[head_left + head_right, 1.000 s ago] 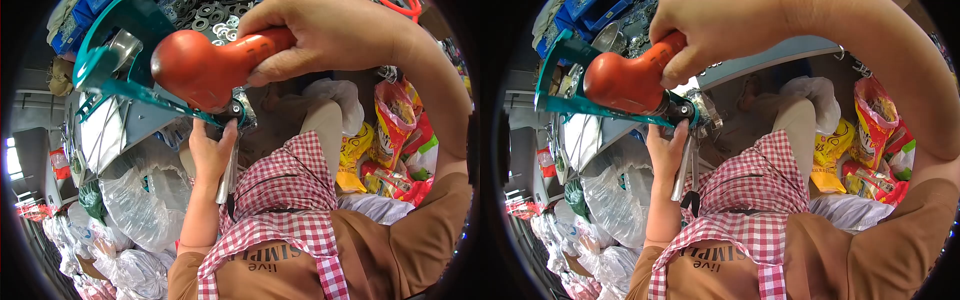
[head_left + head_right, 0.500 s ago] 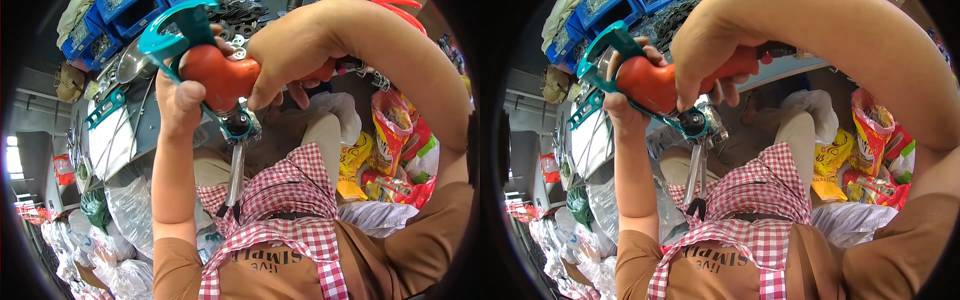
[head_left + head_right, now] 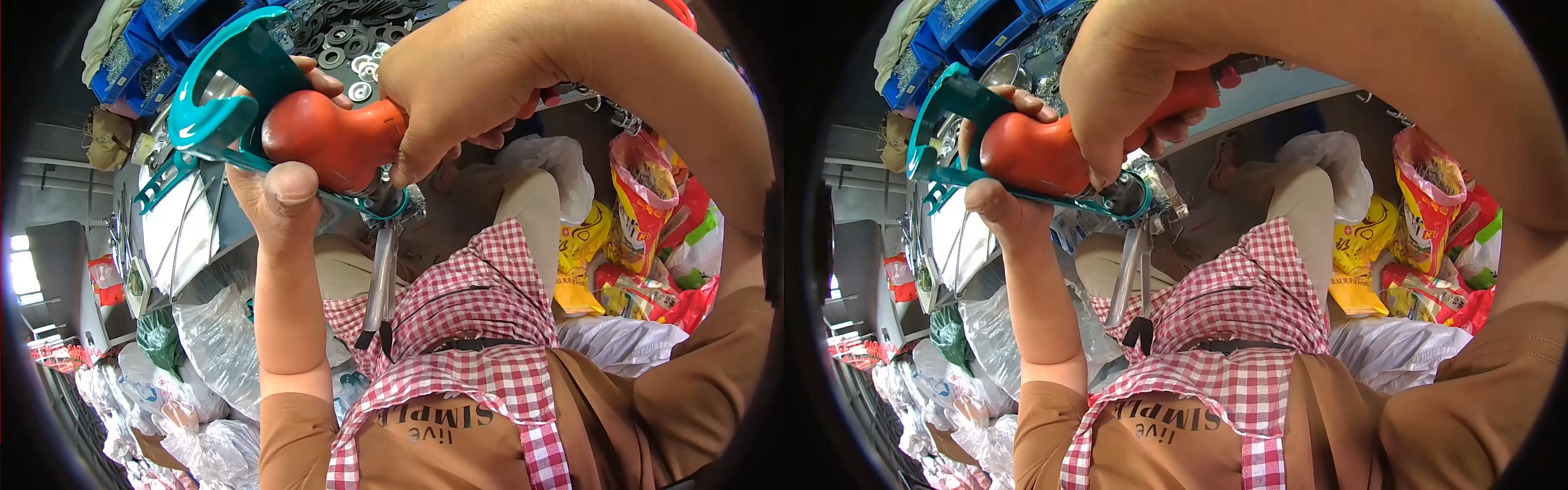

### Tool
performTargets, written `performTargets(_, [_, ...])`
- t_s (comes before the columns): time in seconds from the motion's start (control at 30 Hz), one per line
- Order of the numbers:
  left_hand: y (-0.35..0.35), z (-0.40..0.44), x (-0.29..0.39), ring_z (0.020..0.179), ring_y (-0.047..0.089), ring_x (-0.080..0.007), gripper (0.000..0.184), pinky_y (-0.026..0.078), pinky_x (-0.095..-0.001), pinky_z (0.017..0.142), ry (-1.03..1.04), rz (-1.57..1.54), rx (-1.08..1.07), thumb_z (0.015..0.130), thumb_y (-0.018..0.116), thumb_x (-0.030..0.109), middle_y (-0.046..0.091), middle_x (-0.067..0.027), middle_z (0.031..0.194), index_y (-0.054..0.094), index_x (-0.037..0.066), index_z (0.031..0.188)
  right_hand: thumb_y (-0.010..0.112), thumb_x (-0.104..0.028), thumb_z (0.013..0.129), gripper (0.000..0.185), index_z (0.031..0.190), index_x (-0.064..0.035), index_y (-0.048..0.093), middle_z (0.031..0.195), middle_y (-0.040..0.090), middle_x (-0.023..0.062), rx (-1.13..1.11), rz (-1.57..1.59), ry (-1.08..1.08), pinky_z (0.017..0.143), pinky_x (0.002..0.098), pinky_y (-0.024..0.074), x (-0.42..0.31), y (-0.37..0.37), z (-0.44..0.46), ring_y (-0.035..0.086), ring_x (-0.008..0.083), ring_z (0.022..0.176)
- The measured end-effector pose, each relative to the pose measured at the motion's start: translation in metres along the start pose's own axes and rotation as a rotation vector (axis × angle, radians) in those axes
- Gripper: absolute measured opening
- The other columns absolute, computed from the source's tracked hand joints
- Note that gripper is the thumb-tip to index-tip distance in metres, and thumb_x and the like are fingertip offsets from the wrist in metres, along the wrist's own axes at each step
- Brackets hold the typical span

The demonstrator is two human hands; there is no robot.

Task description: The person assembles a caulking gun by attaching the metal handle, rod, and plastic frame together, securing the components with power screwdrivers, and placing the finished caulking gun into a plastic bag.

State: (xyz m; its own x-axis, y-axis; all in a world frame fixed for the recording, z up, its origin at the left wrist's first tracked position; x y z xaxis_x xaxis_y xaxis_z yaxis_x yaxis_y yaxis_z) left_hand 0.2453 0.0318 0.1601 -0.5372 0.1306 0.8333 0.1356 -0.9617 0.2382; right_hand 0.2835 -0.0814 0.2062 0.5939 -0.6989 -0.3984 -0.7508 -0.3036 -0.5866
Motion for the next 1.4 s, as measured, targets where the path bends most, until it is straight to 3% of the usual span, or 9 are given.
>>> performTargets(0.47, [-0.003,-0.005,0.004,0.091,0.057,-0.0203,0.076,0.049,-0.0326,0.077,0.114,0.061,0.028,0.058,0.079,0.044,0.054,-0.0118,0.104,0.049,-0.001,0.111,0.055,-0.035,0.079,0.037,0.087,0.0010,0.060,0.067,0.057,0.0069,0.036,-0.017,-0.020,0.055,0.0274,0.0414,-0.002,-0.001,0.000,0.053,0.0165,0.058])
performTargets(0.8, [-0.002,-0.007,0.005,0.091,0.057,-0.0211,0.076,0.048,-0.0324,0.079,0.139,0.078,0.016,0.058,0.079,0.042,0.055,-0.0123,0.104,0.048,0.000,0.113,0.056,-0.033,0.079,0.037,0.091,0.0018,0.060,0.071,0.059,0.0083,0.040,-0.020,-0.049,0.059,0.0271,0.0441,-0.003,-0.006,-0.009,0.056,0.0168,0.062])
performTargets(0.9, [-0.003,-0.009,0.003,0.092,0.057,-0.0214,0.076,0.048,-0.0330,0.081,0.125,0.025,-0.001,0.057,0.082,0.032,0.055,-0.0120,0.105,0.045,0.000,0.115,0.056,-0.033,0.079,0.037,0.092,0.0021,0.060,0.072,0.060,0.0087,0.015,-0.006,-0.050,0.060,0.0271,0.0449,-0.004,-0.012,-0.017,0.057,0.0169,0.063])
performTargets(1.0, [0.009,-0.020,-0.006,0.092,0.058,-0.0203,0.071,0.048,-0.0333,0.081,0.014,-0.043,-0.043,0.059,0.078,0.005,0.056,-0.0107,0.105,0.041,-0.001,0.118,0.057,-0.031,0.079,0.037,0.094,0.0026,0.059,0.073,0.061,0.0092,-0.071,0.079,-0.067,0.061,0.0269,0.0457,0.004,-0.014,-0.028,0.058,0.0170,0.065])
performTargets(1.17, [0.012,-0.021,-0.007,0.090,0.059,-0.0198,0.063,0.046,-0.0316,0.082,-0.093,0.046,-0.079,0.060,0.070,0.001,0.057,-0.0112,0.101,0.042,-0.002,0.117,0.057,-0.024,0.079,0.033,0.098,0.0027,0.059,0.076,0.061,0.0081,0.188,-0.014,-0.378,0.061,0.0272,0.0465,0.004,-0.013,-0.031,0.058,0.0159,0.065])
performTargets(1.2, [0.010,-0.021,-0.008,0.090,0.059,-0.0197,0.062,0.046,-0.0318,0.082,-0.091,0.142,-0.106,0.060,0.071,0.002,0.057,-0.0112,0.102,0.043,-0.002,0.116,0.057,-0.024,0.079,0.033,0.099,0.0021,0.058,0.076,0.061,0.0082,0.113,-0.053,-0.417,0.061,0.0272,0.0469,0.005,-0.011,-0.028,0.058,0.0157,0.066])
performTargets(1.3, [0.005,-0.023,-0.017,0.094,0.057,-0.0205,0.061,0.044,-0.0333,0.083,-0.034,0.218,-0.211,0.061,0.071,0.006,0.055,-0.0114,0.104,0.044,-0.002,0.114,0.058,-0.021,0.078,0.029,0.099,0.0000,0.058,0.077,0.060,0.0092,-0.283,-0.050,-0.183,0.063,0.0278,0.0483,0.017,-0.023,-0.023,0.059,0.0169,0.070])
performTargets(1.37, [0.004,-0.022,-0.024,0.095,0.055,-0.0209,0.062,0.043,-0.0325,0.083,-0.100,-0.030,-0.219,0.064,0.071,0.009,0.053,-0.0119,0.105,0.041,0.000,0.117,0.071,-0.016,0.068,0.030,0.088,0.0027,0.059,0.069,0.061,0.0092,0.035,-0.078,-0.077,0.053,0.0271,0.0494,0.052,-0.026,-0.015,0.061,0.0167,0.056])
performTargets(1.4, [0.001,-0.024,-0.023,0.094,0.054,-0.0207,0.061,0.043,-0.0325,0.083,-0.117,-0.046,-0.221,0.065,0.071,0.010,0.052,-0.0120,0.105,0.041,0.001,0.117,0.068,-0.015,0.068,0.027,0.085,0.0026,0.058,0.067,0.060,0.0113,0.117,-0.152,-0.055,0.048,0.0293,0.0491,0.076,-0.029,-0.013,0.061,0.0184,0.054])
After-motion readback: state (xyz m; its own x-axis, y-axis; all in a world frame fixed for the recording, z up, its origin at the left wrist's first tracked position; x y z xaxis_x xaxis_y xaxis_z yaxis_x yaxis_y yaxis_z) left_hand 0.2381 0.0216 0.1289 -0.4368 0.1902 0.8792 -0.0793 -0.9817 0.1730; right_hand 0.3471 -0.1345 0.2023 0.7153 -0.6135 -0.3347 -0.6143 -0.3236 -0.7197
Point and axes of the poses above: each hand's wrist, its own z-axis towards the middle knuckle, its own y-axis out of the palm, x = y × z, the point moved 7 cm from there along z, towards the middle knuckle
